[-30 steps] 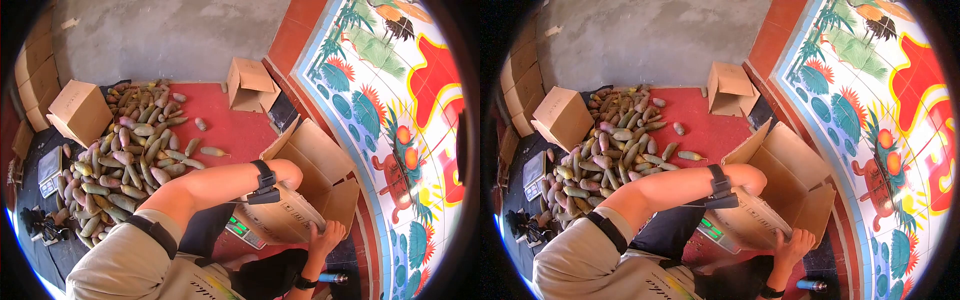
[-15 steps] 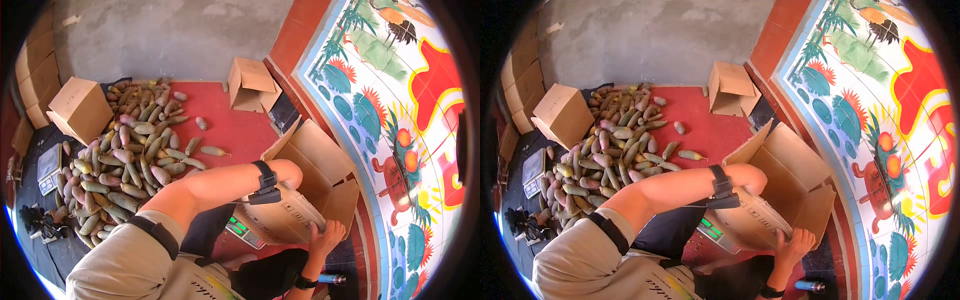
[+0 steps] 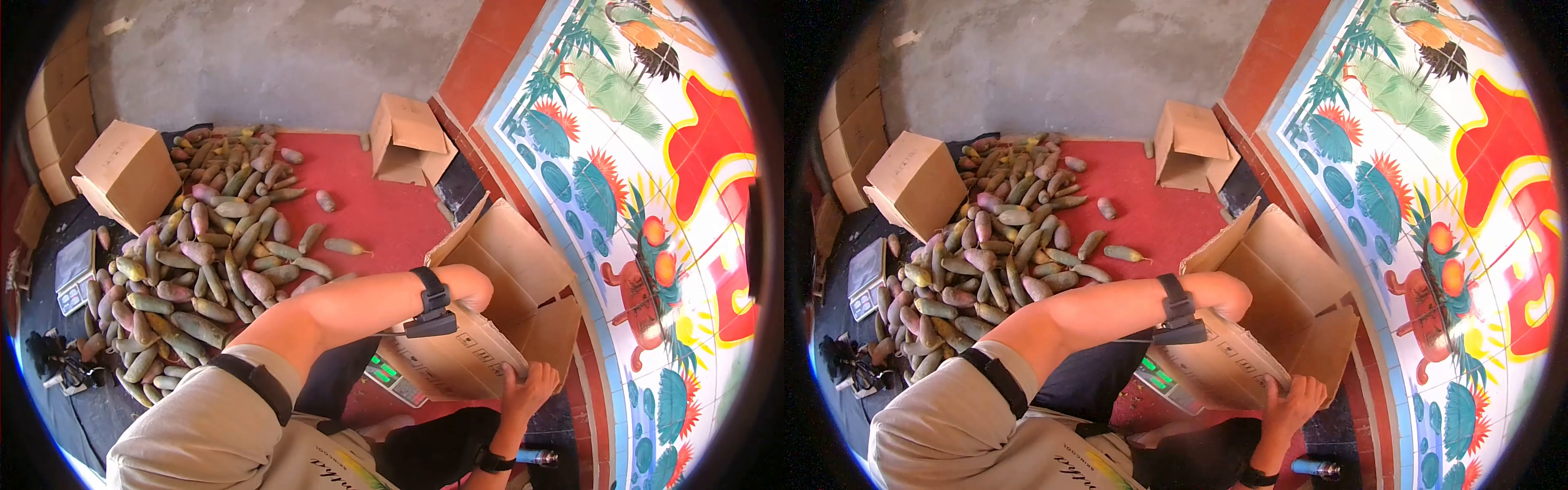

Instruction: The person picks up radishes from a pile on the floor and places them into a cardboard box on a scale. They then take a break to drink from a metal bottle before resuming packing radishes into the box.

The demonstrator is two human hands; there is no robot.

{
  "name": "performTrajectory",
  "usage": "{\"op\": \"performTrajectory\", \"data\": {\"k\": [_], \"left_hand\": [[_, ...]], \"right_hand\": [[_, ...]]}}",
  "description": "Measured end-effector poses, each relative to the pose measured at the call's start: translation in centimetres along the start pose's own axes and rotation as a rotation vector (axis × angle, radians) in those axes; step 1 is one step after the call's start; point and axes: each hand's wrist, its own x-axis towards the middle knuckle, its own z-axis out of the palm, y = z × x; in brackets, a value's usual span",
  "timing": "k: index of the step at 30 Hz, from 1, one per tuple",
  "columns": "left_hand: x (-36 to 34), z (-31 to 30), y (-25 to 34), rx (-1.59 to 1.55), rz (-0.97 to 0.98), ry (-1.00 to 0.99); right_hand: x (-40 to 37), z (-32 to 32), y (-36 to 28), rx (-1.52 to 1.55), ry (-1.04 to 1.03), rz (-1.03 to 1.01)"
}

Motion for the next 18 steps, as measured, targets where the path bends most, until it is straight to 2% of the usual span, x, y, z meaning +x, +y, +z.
{"op": "performTrajectory", "data": {"k": [4,6,7,9,10,11,13,18], "left_hand": [[-0.9,-0.5,0.3,0.135,0.102,-0.023],[-1.8,0.2,0.5,-0.093,-0.084,0.206],[-2.2,0.3,0.6,-0.085,-0.076,0.205],[-3.1,0.4,1.1,-0.321,-0.158,0.398],[-3.5,0.5,1.3,-0.314,-0.126,0.479],[-3.5,0.7,1.4,-0.313,-0.122,0.481],[-3.4,1.0,1.7,-0.289,-0.118,0.649],[-4.6,1.1,2.8,-0.179,-0.056,0.699]], "right_hand": [[0.3,-0.1,0.1,0.025,0.044,-0.053],[0.2,-0.3,0.1,0.030,0.045,-0.031],[0.2,-0.3,0.2,0.041,0.040,-0.016],[0.3,-0.3,0.2,0.028,0.051,-0.002],[0.2,-0.3,0.3,0.022,0.053,0.001],[0.2,-0.3,0.4,0.019,0.055,0.002],[0.0,-0.3,0.6,0.015,0.041,0.021],[-0.3,-0.4,0.9,0.003,0.023,0.021]]}}
